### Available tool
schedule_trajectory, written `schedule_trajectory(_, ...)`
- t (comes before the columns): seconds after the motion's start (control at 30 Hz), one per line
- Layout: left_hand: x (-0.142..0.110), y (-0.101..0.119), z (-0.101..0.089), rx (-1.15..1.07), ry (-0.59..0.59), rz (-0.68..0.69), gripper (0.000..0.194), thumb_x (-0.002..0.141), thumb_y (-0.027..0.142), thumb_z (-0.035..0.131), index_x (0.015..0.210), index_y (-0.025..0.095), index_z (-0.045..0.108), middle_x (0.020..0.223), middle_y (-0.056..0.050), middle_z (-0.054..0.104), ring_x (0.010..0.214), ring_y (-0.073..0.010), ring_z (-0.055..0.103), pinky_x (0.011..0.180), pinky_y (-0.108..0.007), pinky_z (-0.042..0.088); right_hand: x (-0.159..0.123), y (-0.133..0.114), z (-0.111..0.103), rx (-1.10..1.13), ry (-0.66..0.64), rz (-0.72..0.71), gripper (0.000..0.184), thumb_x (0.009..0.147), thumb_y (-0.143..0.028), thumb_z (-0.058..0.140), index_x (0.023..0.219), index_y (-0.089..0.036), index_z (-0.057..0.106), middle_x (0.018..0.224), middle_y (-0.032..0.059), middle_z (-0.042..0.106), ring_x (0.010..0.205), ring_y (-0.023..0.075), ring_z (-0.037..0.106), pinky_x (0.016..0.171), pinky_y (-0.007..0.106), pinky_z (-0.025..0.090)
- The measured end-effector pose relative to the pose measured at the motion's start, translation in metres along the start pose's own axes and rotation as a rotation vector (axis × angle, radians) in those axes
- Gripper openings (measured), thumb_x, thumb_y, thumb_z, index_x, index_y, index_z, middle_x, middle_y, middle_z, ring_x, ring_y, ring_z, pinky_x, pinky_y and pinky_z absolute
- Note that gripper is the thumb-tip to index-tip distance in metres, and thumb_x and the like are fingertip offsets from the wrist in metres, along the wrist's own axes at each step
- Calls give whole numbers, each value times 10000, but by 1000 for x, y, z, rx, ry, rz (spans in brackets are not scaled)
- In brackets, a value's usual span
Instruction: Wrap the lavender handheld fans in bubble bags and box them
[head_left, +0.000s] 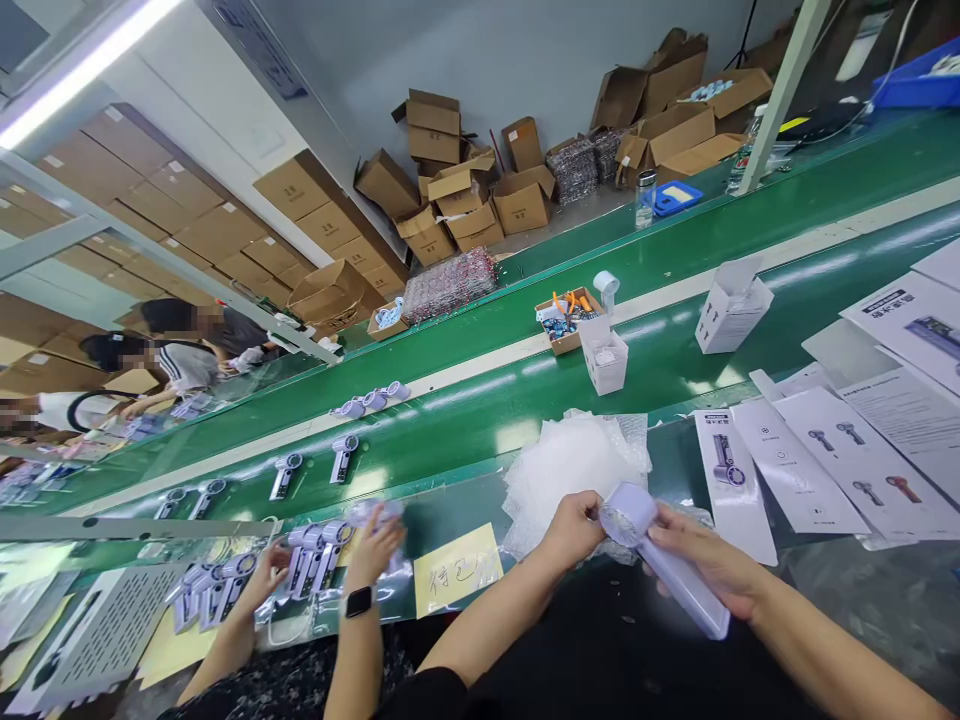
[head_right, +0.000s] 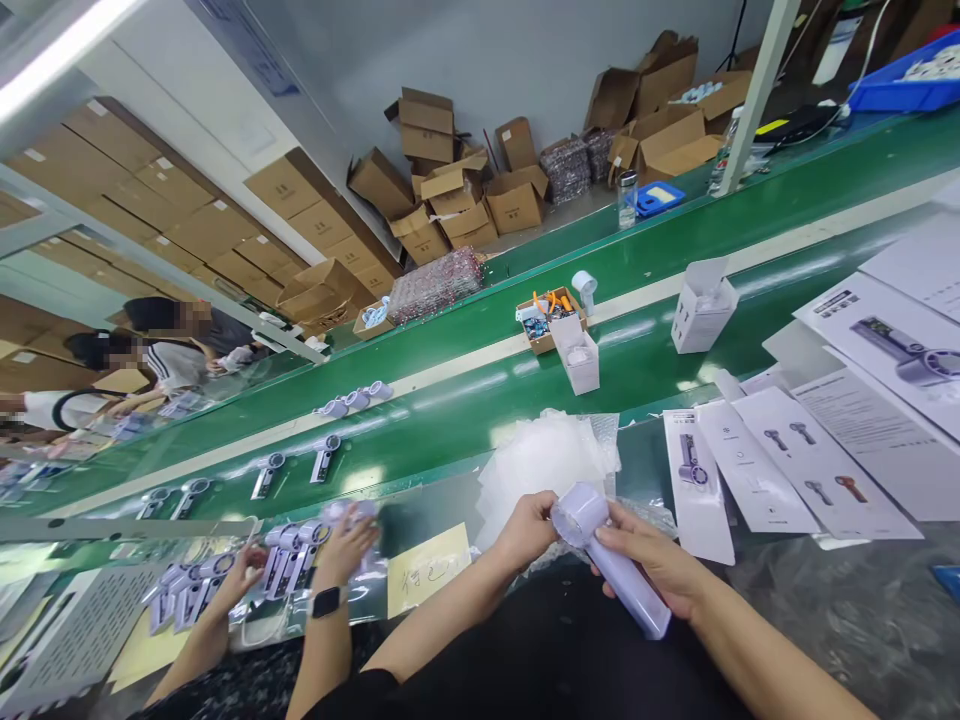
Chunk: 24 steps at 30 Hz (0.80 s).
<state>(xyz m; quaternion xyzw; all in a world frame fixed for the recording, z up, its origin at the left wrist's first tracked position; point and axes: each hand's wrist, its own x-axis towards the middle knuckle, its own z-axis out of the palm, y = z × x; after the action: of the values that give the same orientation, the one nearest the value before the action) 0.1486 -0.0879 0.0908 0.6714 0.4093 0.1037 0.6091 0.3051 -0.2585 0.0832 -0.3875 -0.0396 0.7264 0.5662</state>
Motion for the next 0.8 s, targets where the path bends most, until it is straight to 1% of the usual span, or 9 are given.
schedule_trajectory(0.1,-22,14,-59,-41,144,48,134,754,357,659,765,226,630,695,-5,598,705,-181,568,630,-330,486,5,-8,5,-138,33,-27,399,785,-345,652,1148,-231,529,791,15,622,678,142,611,540,249,524)
schedule_trajectory(0.17,-28,16,-76,-48,270,177,277,868,390,548,1003,151,591,945,-57,614,810,-168,587,692,-354,523,5,-8,4,-214,86,-9,397,773,-358,663,1125,-221,542,770,9,611,667,142,606,526,248,520)
schedule_trajectory(0.23,-23,12,-61,-52,284,217,259,863,384,556,977,161,620,941,-54,624,803,-161,586,716,-323,499,4,-5,3,-247,140,9,396,761,-370,673,1106,-222,545,788,7,605,667,145,608,517,253,522)
schedule_trajectory(0.33,-7,6,-8,-20,209,290,194,760,368,673,771,175,671,712,-26,611,689,-156,545,660,-291,451,5,1,7,-230,182,-12,417,765,-393,665,1125,-234,526,825,9,600,671,151,610,520,272,533)
schedule_trajectory(0.43,4,9,23,155,127,556,147,816,291,605,756,168,659,629,-15,567,631,-137,486,616,-274,402,8,2,15,-217,180,-43,431,774,-397,657,1147,-243,503,854,9,594,668,149,604,517,280,537)
schedule_trajectory(0.53,7,18,15,342,47,832,140,868,218,518,816,165,637,631,-22,552,632,-138,468,580,-263,377,8,-2,21,-205,173,-85,444,771,-380,665,1158,-263,479,911,7,583,663,139,591,507,286,540)
schedule_trajectory(0.63,5,18,-2,486,-10,1006,126,867,176,495,862,168,621,643,-28,543,627,-146,452,556,-263,362,6,-4,23,-180,199,-128,470,762,-375,674,1173,-275,469,977,17,572,696,147,589,517,304,552)
schedule_trajectory(0.7,2,11,-5,552,13,1024,127,863,152,482,878,171,606,651,-27,542,621,-148,446,550,-262,357,6,-3,23,-166,234,-158,455,760,-381,674,1158,-268,484,1025,28,564,702,143,584,528,309,556)
schedule_trajectory(0.8,-5,0,5,594,38,964,141,863,105,443,886,168,567,686,-32,560,646,-150,467,579,-262,376,8,2,24,-157,327,-208,433,749,-385,681,1117,-263,488,1055,24,552,684,130,573,514,299,551)
